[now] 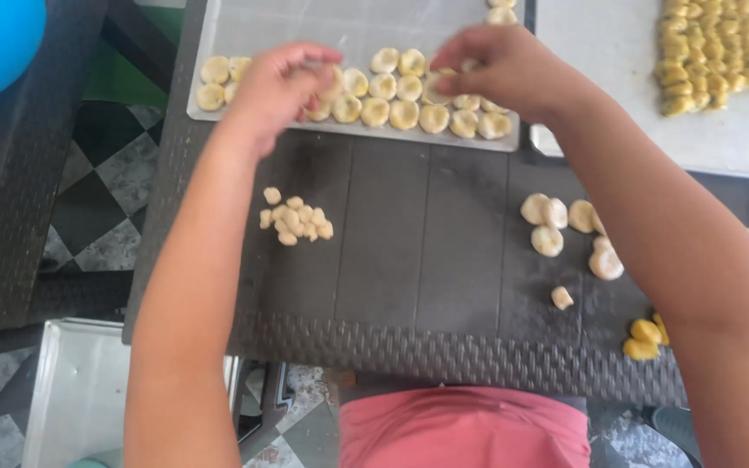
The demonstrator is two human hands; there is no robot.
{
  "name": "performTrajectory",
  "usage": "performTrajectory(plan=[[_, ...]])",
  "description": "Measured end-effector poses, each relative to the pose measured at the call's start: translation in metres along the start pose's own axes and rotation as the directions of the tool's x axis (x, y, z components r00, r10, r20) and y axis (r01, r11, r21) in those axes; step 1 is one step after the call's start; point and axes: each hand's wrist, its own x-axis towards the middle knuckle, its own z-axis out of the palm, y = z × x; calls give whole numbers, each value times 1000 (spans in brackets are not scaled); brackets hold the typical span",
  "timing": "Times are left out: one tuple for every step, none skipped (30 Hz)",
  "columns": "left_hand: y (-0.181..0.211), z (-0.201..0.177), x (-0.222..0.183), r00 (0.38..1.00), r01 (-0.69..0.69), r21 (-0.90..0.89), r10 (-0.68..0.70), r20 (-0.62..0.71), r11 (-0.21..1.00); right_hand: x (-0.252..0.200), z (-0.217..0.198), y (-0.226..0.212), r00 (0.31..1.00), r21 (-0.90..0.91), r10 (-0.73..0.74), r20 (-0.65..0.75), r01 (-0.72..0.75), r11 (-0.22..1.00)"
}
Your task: Shaping small dough pieces by flattening them, adding filling, and pinching them closed to form pastries.
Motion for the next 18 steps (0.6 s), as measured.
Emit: performTrajectory(plan=[[-10, -9, 22, 1000, 9, 0, -9, 1, 1000, 28, 8, -7, 1000, 3, 3, 8, -3, 1000], [-19, -16, 46, 994, -87, 2, 87, -64, 996, 54, 15, -13, 998, 31, -22, 59, 20, 999], [-30, -23, 69, 975, -182, 10, 182, -127, 983, 80, 23, -17, 993, 60, -48, 110, 41, 997], [-32, -21, 84, 977, -171, 8, 170, -126, 985, 103, 31, -17, 992, 63, -44, 120, 36, 997], [-36, -20, 97, 976, -181, 99, 190, -101, 979, 124, 40, -17, 991, 33, -52, 124, 48, 998], [-38, -20, 111, 974, -194, 189, 211, -77, 963, 146, 49, -18, 990, 2, -64, 125, 64, 998], [-34, -19, 116, 976, -185, 188, 203, -79, 965, 154, 50, -24, 989, 4, -63, 133, 63, 998], [-30, -18, 120, 992, -119, 272, 127, -13, 955, 161, 51, -29, 976, -80, -26, 215, 44, 996], [-26, -16, 124, 998, -58, 357, 45, 47, 932, 167, 53, -34, 956, -164, 17, 293, 33, 986], [-30, -18, 129, 998, -49, 355, 31, 55, 934, 169, 53, -32, 953, -159, 26, 302, 23, 987], [-34, -18, 133, 991, -108, 397, 68, 114, 911, 171, 54, -30, 949, -250, 29, 314, 53, 967], [-35, -20, 138, 979, -173, 434, 108, 171, 884, 172, 52, -30, 947, -342, 29, 320, 87, 936], [-38, -22, 142, 979, -170, 432, 102, 176, 886, 176, 57, -26, 945, -340, 35, 325, 82, 937], [-41, -22, 145, 973, -193, 447, 113, 199, 874, 178, 61, -22, 950, -327, 9, 312, 98, 940], [-43, -22, 147, 967, -215, 461, 123, 222, 861, 179, 65, -18, 954, -314, -16, 298, 114, 942], [-42, -23, 145, 967, -214, 456, 122, 223, 864, 178, 65, -18, 953, -317, -12, 302, 112, 942], [-40, -23, 141, 969, -202, 433, 115, 219, 879, 177, 66, -20, 956, -334, -21, 291, 122, 935], [-39, -25, 136, 972, -185, 411, 104, 212, 893, 176, 68, -22, 958, -348, -33, 284, 136, 928]])
